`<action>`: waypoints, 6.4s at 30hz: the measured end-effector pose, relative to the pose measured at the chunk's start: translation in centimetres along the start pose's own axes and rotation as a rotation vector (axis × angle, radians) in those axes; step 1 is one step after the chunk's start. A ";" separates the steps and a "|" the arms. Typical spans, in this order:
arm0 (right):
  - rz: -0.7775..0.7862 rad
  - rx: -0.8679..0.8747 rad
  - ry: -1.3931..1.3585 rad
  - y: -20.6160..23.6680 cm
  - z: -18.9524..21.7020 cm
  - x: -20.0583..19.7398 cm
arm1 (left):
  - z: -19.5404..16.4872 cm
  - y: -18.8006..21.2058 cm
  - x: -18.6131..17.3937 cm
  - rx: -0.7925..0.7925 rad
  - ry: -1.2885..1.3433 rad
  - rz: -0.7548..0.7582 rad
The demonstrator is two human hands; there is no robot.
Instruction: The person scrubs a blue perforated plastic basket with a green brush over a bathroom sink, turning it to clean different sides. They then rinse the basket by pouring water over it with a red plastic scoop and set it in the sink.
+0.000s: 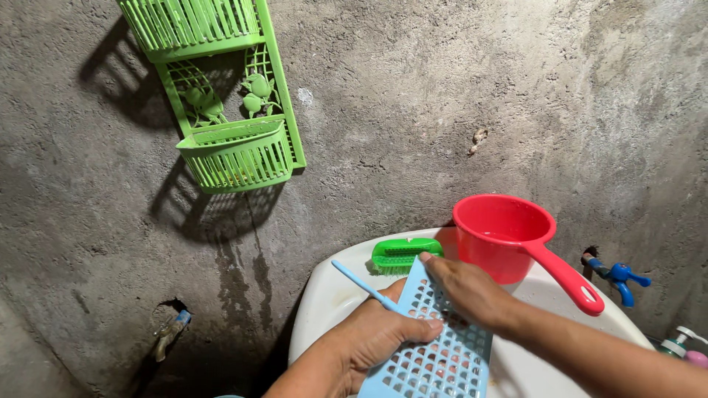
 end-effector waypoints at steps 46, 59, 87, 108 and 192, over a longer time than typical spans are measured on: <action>0.105 0.414 -0.697 6.4 3.0 1.9 | -0.6 -3.4 -6.2 0.029 0.574 -0.186; 0.125 0.015 -0.476 8.1 4.2 0.3 | -0.3 -3.0 -7.6 0.059 0.637 -0.173; -0.034 -0.551 0.415 7.0 4.4 1.7 | 0.5 -4.0 -4.7 -0.010 0.466 -0.392; -0.110 -0.412 0.282 0.2 3.2 0.3 | 0.4 -1.3 -1.2 0.034 0.354 -0.394; 0.033 0.111 -0.141 0.7 2.3 -2.4 | -2.2 -0.4 3.8 -0.039 0.373 0.206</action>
Point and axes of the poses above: each hand's wrist, its own y-axis away from the middle knuckle, its own x-axis out of the palm, z = x × y, the point moved 7 cm from there along -y, towards the middle knuckle, and after that the axes turned 13 degrees about -z, right-handed, at the moved point
